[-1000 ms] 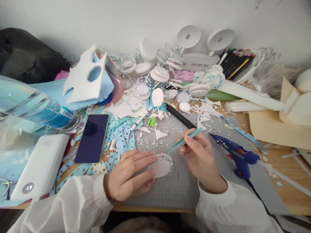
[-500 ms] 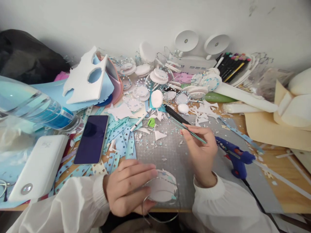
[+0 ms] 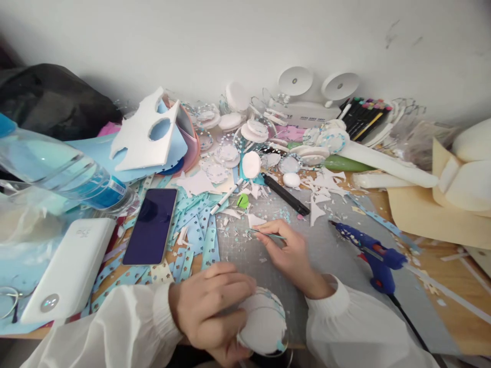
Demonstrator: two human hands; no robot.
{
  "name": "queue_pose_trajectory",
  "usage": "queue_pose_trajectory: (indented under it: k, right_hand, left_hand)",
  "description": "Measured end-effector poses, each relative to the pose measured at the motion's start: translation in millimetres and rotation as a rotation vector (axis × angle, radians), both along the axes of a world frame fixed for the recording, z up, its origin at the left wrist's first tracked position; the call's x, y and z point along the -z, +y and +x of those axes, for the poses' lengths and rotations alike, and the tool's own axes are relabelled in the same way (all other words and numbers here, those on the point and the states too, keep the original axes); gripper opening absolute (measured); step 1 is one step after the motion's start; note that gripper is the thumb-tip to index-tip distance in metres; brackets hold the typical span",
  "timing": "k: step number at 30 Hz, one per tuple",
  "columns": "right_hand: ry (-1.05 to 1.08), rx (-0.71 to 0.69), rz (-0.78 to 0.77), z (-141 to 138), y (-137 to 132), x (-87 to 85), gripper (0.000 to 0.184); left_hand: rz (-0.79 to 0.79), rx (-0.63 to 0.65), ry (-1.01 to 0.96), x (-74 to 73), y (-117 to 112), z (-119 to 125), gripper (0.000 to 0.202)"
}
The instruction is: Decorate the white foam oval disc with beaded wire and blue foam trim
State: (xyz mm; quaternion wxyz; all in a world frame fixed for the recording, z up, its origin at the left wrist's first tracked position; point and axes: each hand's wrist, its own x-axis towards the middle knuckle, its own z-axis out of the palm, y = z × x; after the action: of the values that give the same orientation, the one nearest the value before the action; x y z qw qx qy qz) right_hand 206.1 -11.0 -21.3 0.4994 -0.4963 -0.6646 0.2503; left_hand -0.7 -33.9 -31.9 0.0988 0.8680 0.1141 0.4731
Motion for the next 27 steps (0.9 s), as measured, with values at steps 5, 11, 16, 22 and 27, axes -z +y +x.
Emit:
queue_pose_trajectory:
  k: [5,11,16,22,27]
  right_hand:
    - [-0.015,0.045,0.021,-0.6,3.5,3.0,0.005]
    - [-0.002,0.121,0.022,1.7,8.4,5.9,0.005]
    - [0.011,0.147,0.052,1.4,10.3,5.3,0.009]
    - [0.096,0.232,0.103,5.1,10.8,2.8,0.015]
    - [0.240,0.345,0.126,11.5,10.9,5.9,0.021]
  left_hand:
    - [0.065,0.113,0.164,-28.4,13.8,6.1,0.025]
    - [-0.098,0.093,0.393,-21.8,17.6,4.2,0.030]
    - [-0.135,0.059,0.427,-22.4,19.8,3.0,0.043]
    - [-0.166,-0.025,0.285,-29.6,20.7,-4.0,0.033]
    - [-0.312,-0.213,0.175,-31.6,25.7,-0.2,0.013]
